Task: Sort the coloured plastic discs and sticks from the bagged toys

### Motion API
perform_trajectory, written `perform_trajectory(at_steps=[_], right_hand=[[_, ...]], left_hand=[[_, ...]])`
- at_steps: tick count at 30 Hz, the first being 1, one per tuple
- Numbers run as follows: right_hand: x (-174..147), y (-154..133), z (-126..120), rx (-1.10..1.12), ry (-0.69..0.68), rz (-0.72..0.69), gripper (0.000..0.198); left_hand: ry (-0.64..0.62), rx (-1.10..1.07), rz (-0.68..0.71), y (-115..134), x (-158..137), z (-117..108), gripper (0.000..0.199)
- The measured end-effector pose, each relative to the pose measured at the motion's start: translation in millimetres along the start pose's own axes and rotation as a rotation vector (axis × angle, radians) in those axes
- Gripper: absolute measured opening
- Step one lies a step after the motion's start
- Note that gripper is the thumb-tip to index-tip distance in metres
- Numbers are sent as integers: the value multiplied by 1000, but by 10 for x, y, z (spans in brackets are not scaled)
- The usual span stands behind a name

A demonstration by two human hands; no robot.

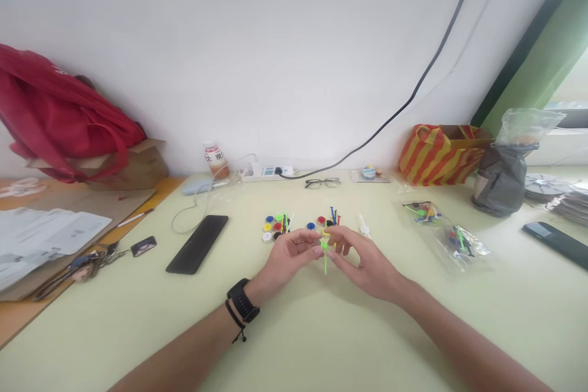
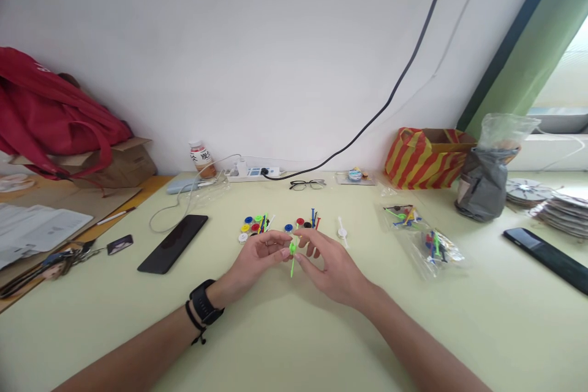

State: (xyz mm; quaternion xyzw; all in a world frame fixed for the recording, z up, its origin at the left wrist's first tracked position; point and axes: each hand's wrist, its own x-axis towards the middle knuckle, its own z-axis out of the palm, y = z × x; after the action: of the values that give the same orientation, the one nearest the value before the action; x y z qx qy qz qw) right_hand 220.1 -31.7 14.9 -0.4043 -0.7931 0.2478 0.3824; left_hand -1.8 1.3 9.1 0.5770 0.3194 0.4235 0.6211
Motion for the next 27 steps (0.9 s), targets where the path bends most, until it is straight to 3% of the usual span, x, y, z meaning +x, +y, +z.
perform_trajectory(at_steps=[4,7,11,18,27], right_hand=[[-15,26,-12,-76,51,-8,56],[2,23,-23,-115,20,-18,24],[43,6,-31,-109,-53,10,44],[39,-52,-17,25,-21,19,9],[16,36,20,-34,-37,6,16]], left_hand=[[9,-10,-14,25,-7,19,35],[20,-9,-10,11,-5,18,35],[37,-4,7,-17,3,7,33],[6,7,10,20,-9,15,32],[-56,-2,17,-13,-12,11,31]])
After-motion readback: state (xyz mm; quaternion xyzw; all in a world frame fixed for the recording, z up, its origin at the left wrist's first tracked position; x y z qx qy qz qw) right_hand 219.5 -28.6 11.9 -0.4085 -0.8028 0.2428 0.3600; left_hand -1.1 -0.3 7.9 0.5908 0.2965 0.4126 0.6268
